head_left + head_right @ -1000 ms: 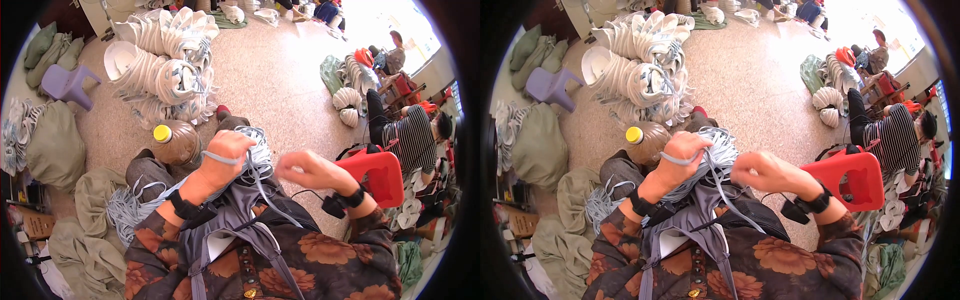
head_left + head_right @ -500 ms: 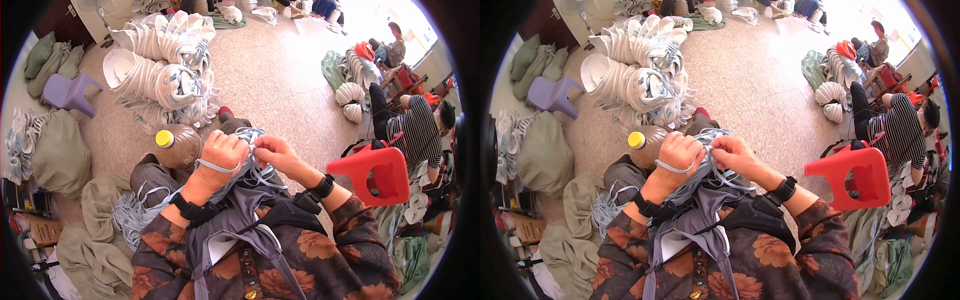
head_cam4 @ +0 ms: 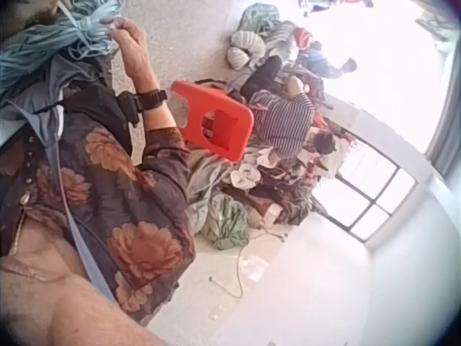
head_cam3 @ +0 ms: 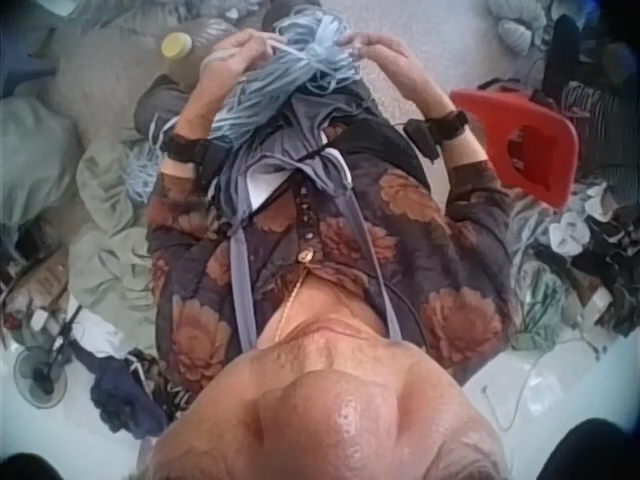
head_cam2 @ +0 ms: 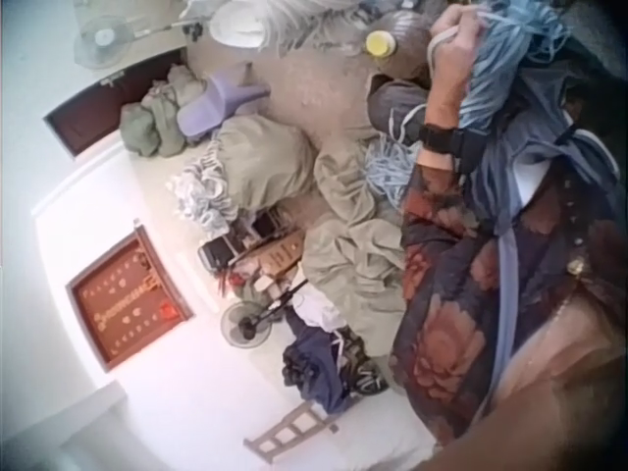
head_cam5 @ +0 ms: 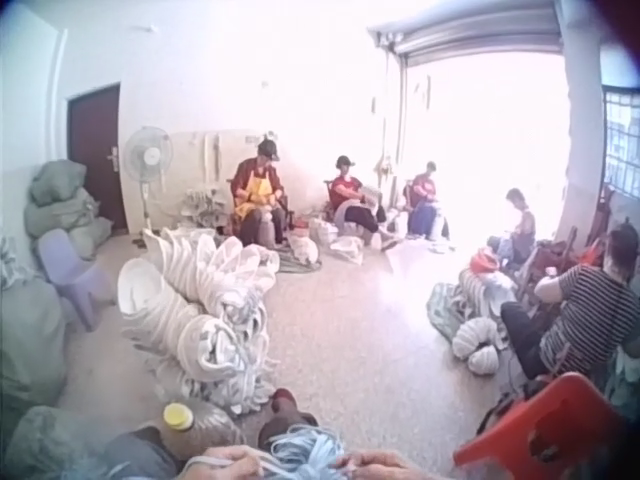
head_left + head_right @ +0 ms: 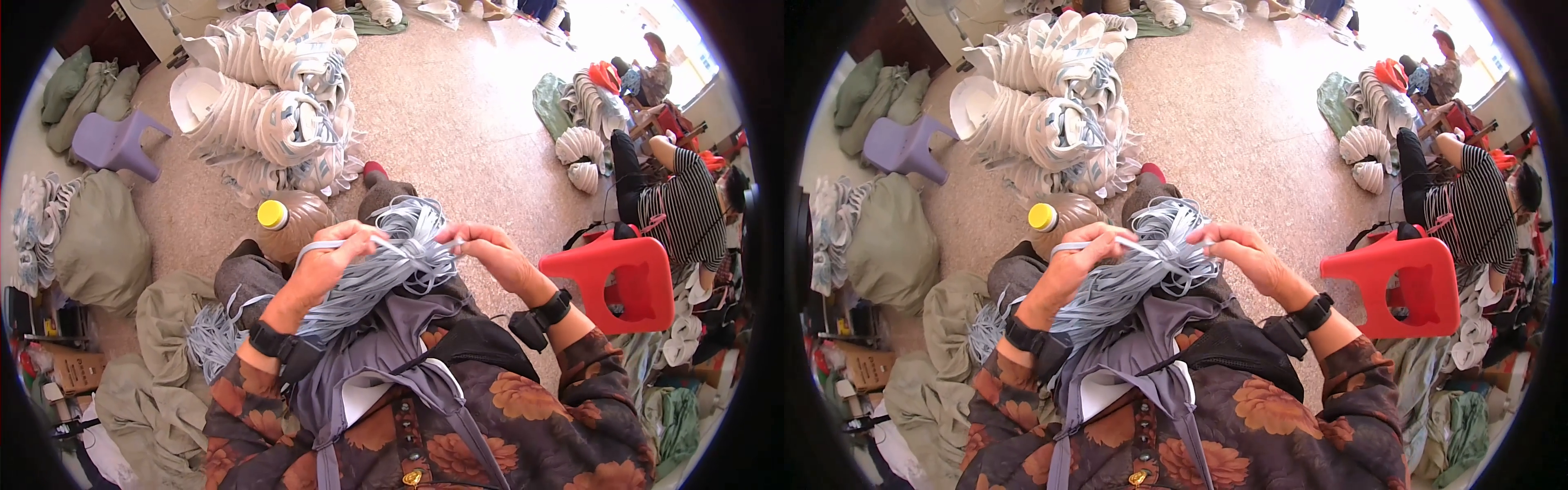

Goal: Sorting and organizing bundles of shoe laces and stacking shoe components in a manufacturing environment.

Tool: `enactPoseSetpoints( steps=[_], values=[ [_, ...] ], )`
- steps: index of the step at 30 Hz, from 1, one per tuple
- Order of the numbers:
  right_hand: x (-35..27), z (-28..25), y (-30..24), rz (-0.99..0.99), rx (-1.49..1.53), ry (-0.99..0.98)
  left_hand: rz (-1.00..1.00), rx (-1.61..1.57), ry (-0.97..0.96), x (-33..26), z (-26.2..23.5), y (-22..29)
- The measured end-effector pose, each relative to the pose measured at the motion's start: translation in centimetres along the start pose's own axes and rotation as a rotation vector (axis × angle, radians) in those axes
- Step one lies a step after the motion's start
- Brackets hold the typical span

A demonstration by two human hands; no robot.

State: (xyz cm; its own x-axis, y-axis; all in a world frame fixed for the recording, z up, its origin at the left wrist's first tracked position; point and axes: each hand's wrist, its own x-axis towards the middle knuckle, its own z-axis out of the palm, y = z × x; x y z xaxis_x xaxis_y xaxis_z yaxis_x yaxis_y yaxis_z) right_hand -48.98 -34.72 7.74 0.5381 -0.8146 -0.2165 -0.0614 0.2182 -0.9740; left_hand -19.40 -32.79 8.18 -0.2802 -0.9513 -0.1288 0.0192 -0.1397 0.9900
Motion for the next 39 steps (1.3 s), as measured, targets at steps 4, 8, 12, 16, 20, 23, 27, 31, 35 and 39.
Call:
enactPoseSetpoints(
  steps=[4,8,12,16,20,23,27,31,35,39],
  values=[
    [2.1,3.5,-2.0,-0.091,0.324,-0.09,-0.012,-0.461,-0.089,2.0,3.2,1.1],
    [2.4,1.7,0.6,-0.028,0.583,-0.082,-0.132,-0.719,-0.004,3.5,2.2,-2.0],
    [1.5,0.0,2.7,0.058,0.539,0.011,-0.176,-0.613,0.033,3.8,1.2,-2.1],
    [1.1,0.8,1.9,0.064,0.46,0.056,-0.106,-0.115,-0.044,4.1,2.4,-0.8],
    [1.1,2.6,-1.7,-0.169,0.212,0.007,0.007,0.193,-0.277,4.2,3.6,-1.4],
    [2.0,3.0,-1.5,-0.257,0.105,-0.076,0.052,0.129,-0.256,3.9,4.6,-1.6],
    [2.5,3.4,-1.0,-0.176,0.115,0.018,0.155,0.293,-0.185,3.8,5.1,-1.2],
    [2.5,3.7,-0.8,-0.421,-0.48,0.156,0.449,0.608,-0.099,3.9,4.9,-1.5],
    [3.2,3.3,1.5,-0.593,-0.851,0.163,0.483,0.681,-0.044,3.2,4.7,-1.7],
    [2.9,2.2,0.5,-0.594,-0.945,0.181,0.156,0.327,-0.02,2.2,5.3,-1.4]
  ],
)
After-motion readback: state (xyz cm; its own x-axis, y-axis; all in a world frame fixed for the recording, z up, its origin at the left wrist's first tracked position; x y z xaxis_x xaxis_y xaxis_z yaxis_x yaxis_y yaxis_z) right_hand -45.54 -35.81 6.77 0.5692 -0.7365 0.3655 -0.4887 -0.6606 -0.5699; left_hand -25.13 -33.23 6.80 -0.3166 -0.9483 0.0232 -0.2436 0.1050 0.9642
